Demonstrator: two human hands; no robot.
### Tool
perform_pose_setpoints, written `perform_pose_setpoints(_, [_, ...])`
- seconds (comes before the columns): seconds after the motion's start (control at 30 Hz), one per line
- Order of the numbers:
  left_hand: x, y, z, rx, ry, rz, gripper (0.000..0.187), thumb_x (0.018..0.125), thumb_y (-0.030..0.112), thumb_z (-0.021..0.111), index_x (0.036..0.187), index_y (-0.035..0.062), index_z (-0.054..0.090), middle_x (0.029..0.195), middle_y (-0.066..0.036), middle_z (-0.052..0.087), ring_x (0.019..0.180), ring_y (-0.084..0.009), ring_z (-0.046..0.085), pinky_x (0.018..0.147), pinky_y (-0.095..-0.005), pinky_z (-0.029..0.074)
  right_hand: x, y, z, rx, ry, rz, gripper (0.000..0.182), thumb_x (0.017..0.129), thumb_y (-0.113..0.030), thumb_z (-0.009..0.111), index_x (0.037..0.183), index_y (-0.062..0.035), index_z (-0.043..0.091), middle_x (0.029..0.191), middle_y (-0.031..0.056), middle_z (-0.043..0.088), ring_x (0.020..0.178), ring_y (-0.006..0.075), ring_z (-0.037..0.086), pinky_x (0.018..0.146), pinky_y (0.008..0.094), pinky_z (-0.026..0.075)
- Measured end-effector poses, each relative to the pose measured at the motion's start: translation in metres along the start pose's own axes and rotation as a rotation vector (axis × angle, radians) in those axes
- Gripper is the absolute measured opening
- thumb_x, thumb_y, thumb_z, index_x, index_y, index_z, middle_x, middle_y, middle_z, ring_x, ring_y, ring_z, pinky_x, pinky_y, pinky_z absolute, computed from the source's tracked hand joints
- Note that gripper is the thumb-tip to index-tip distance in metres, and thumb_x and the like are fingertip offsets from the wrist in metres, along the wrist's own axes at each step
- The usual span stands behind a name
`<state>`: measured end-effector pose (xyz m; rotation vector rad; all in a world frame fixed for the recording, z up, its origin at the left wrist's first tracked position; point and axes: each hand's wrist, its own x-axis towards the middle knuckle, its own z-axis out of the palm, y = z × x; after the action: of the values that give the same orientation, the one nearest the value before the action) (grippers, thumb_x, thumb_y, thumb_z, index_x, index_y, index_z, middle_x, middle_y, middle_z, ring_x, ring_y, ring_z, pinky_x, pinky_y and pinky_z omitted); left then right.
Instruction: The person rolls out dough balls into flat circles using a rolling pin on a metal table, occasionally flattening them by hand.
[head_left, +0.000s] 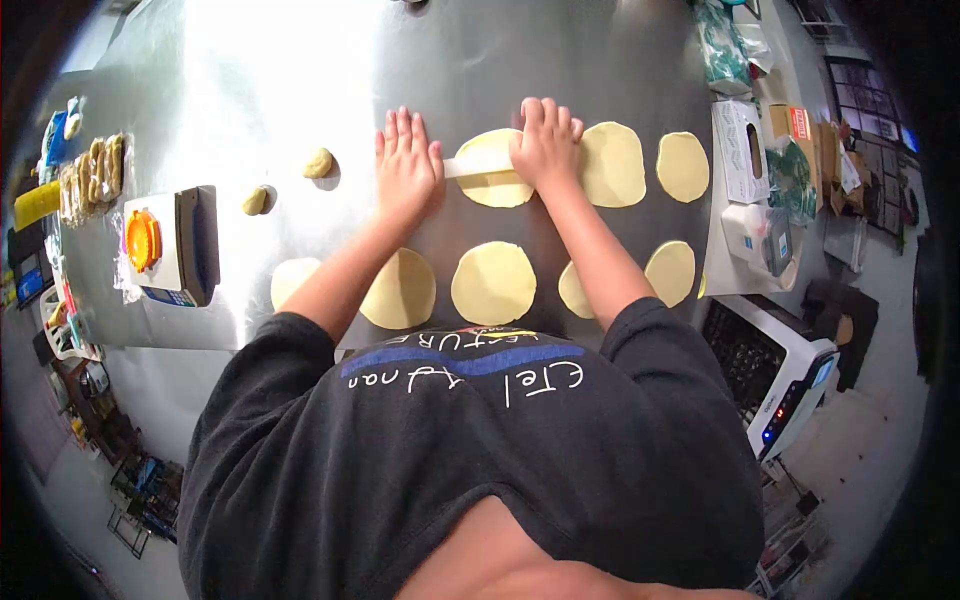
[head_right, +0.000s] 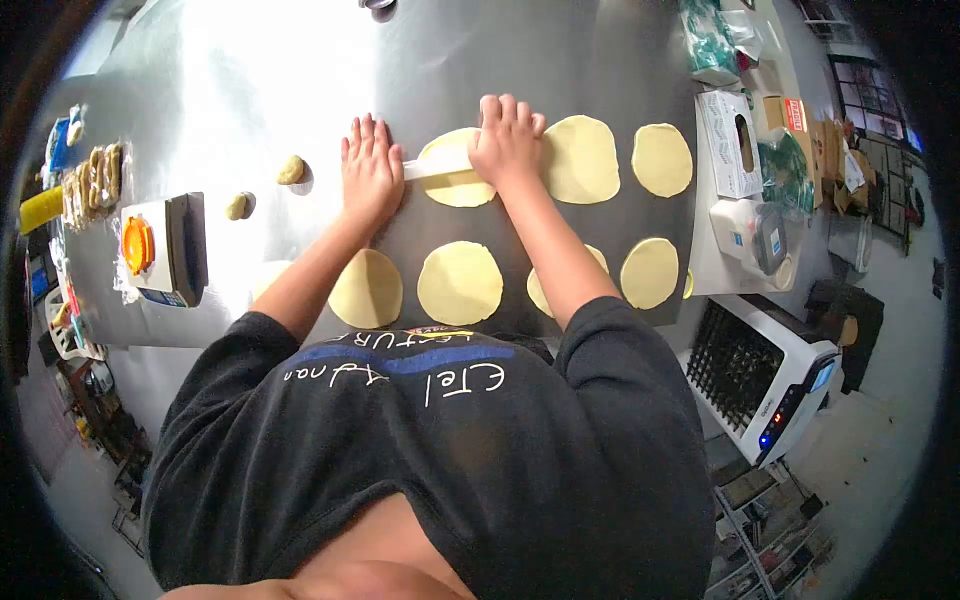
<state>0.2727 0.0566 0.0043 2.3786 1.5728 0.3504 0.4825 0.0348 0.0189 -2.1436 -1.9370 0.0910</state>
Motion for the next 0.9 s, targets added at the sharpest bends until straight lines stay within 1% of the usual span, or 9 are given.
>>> perform_pose_setpoints(0.2, [0.061,-0.017,0.003,0.003,0.161,-0.113,0.062,0.095,0.032,0.035,0.143,-0.0059,0.023,0.151,-0.023,0.018,0.142,-0.0373,0.009,0.114,-0.0513,0.008,0.063,-0.002,0.010,0.025,0.217,0.002,0.030,0.077,-0.021,0.051,0.104,-0.0114,0.046,0.100,0.0095,0.049,0.093,0.0291,0.047,0.081,0.0448,0.033])
perform_pose_setpoints(0.27, [0.058,-0.018,0.003,0.008,0.180,-0.061,0.063,0.095,0.034,0.034,0.143,-0.0043,0.021,0.151,-0.023,0.018,0.142,-0.0371,0.008,0.114,-0.0521,0.007,0.064,-0.003,0.010,0.021,0.246,0.008,0.040,0.077,-0.021,0.051,0.116,-0.0110,0.045,0.105,0.0103,0.049,0.101,0.0295,0.046,0.091,0.0493,0.033])
perform_pose_setpoints(0.4, [-0.010,0.001,-0.013,0.103,-0.070,0.021,0.057,0.094,0.034,0.037,0.139,-0.0009,0.035,0.148,-0.022,0.028,0.140,-0.0379,0.020,0.112,-0.0540,0.013,0.004,-0.008,0.004,0.008,0.238,-0.097,0.054,0.078,-0.021,0.050,0.130,-0.0102,0.041,0.123,0.0125,0.050,0.117,0.0312,0.044,0.104,0.0533,0.027])
perform_pose_setpoints(0.47, [-0.042,0.009,-0.014,0.057,-0.032,0.064,0.054,0.094,0.033,0.038,0.136,-0.0001,0.040,0.146,-0.021,0.031,0.139,-0.0371,0.023,0.112,-0.0531,0.014,-0.028,-0.004,0.003,0.045,0.077,-0.127,0.061,0.079,-0.020,0.049,0.138,-0.0101,0.038,0.138,0.0120,0.044,0.130,0.0309,0.037,0.110,0.0536,0.021])
perform_pose_setpoints(0.53, [-0.065,0.014,-0.012,0.040,-0.033,0.072,0.054,0.093,0.031,0.040,0.137,-0.0002,0.038,0.147,-0.020,0.031,0.139,-0.0347,0.024,0.112,-0.0513,0.015,-0.050,-0.004,-0.001,-0.016,0.065,-0.122,0.058,0.080,-0.020,0.048,0.136,-0.0099,0.042,0.143,0.0120,0.041,0.132,0.0303,0.037,0.109,0.0518,0.025])
perform_pose_setpoints(0.67, [-0.101,0.024,-0.025,-0.020,-0.057,0.127,0.053,0.092,0.022,0.044,0.139,0.0004,0.035,0.146,-0.018,0.033,0.138,-0.0310,0.027,0.112,-0.0488,0.019,-0.087,0.002,-0.011,0.072,0.072,-0.160,0.047,0.080,-0.013,0.052,0.127,-0.0096,0.052,0.137,0.0107,0.047,0.128,0.0273,0.042,0.109,0.0467,0.027])
perform_pose_setpoints(0.73, [-0.108,0.022,-0.034,0.011,-0.225,0.209,0.056,0.091,0.020,0.046,0.140,-0.0017,0.030,0.146,-0.020,0.032,0.137,-0.0345,0.028,0.112,-0.0476,0.020,-0.103,0.012,-0.006,0.173,0.032,-0.179,0.042,0.078,-0.004,0.052,0.118,-0.0122,0.059,0.135,0.0080,0.050,0.126,0.0246,0.045,0.108,0.0420,0.030])
perform_pose_setpoints(0.77, [-0.109,0.021,-0.035,-0.035,-0.148,0.247,0.052,0.087,0.011,0.050,0.136,0.0006,0.038,0.138,-0.019,0.042,0.130,-0.0343,0.038,0.109,-0.0453,0.028,-0.107,0.010,-0.009,0.203,0.112,-0.191,0.037,0.074,0.001,0.052,0.106,-0.0129,0.063,0.124,0.0058,0.057,0.118,0.0228,0.051,0.102,0.0392,0.037])
perform_pose_setpoints(0.9, [-0.091,0.014,-0.038,-0.173,-0.194,0.238,0.048,0.082,0.003,0.054,0.130,0.0028,0.046,0.127,-0.017,0.052,0.120,-0.0335,0.046,0.102,-0.0450,0.035,-0.108,0.007,-0.017,0.304,0.094,-0.126,0.034,0.070,0.003,0.051,0.099,-0.0119,0.062,0.106,0.0054,0.059,0.104,0.0253,0.054,0.094,0.0406,0.040])
